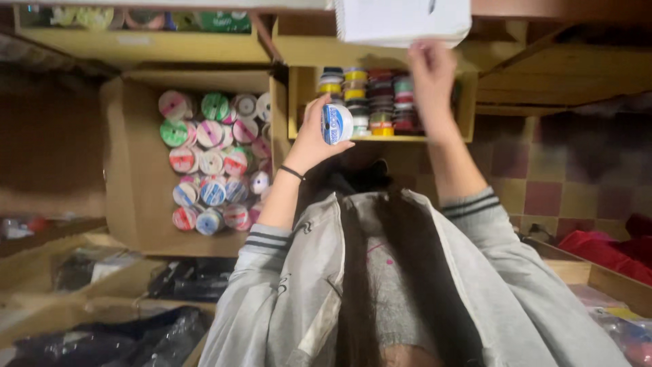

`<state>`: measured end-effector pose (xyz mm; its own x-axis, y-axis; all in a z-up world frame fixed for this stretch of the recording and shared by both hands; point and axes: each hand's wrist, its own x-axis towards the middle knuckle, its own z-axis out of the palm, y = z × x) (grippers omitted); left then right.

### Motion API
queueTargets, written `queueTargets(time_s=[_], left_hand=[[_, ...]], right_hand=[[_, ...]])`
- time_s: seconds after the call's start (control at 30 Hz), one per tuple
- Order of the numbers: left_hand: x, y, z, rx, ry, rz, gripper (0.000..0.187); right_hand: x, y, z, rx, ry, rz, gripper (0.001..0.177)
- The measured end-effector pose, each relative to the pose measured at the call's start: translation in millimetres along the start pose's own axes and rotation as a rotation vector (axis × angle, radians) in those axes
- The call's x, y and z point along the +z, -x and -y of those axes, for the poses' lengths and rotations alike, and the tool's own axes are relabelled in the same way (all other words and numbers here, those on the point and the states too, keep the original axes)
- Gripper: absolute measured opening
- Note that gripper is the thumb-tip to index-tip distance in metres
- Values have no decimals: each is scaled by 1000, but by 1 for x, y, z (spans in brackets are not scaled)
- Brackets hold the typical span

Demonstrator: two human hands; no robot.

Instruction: The person picks up ribbon spools from a box, writes on a notepad with a pen, and places the spools into a drawer by hand.

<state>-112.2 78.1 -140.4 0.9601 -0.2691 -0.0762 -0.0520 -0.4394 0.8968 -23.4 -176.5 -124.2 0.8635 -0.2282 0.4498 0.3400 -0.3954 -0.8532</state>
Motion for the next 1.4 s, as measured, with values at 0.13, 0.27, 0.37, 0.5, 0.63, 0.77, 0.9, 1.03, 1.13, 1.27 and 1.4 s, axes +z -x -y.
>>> queueTargets(time_s=[0.13, 0.27, 0.37, 0.5, 0.63, 0.77, 0.9, 1.03, 1.13, 1.27, 1.4], left_hand=[[12, 23, 56, 93, -35, -69, 108], [36, 47, 102, 67, -111, -91, 121], [25, 65, 109, -33, -51, -13, 134], [9, 80, 128, -111, -99, 9, 121], [0, 84, 148, -89, -52, -98, 92], [5, 84, 164, -117, -34, -156, 79], [10, 81, 161, -167, -6, -169, 76], [7, 86, 159, -260, 156, -110, 77], [7, 84, 161, -288, 229, -99, 74], [12, 83, 170, -221, 78, -106, 70], [10, 81, 169, -211, 100, -99, 70]], right_hand=[[35, 83, 25, 308, -159, 637, 25], [92, 151, -53, 588, -102, 1050, 40], [115, 157, -79, 537, 40, 1083, 43], [138, 142, -117, 510, 68, 919, 39], [173, 121, -163, 569, 108, 636, 26], [227, 120, -222, 613, 66, 507, 38], [251, 118, -236, 754, -150, 612, 34], [265, 124, -257, 932, -253, 604, 32], [263, 117, -240, 925, -147, 638, 32], [256, 104, -216, 720, 52, 778, 24], [253, 105, -238, 382, 378, 944, 51]])
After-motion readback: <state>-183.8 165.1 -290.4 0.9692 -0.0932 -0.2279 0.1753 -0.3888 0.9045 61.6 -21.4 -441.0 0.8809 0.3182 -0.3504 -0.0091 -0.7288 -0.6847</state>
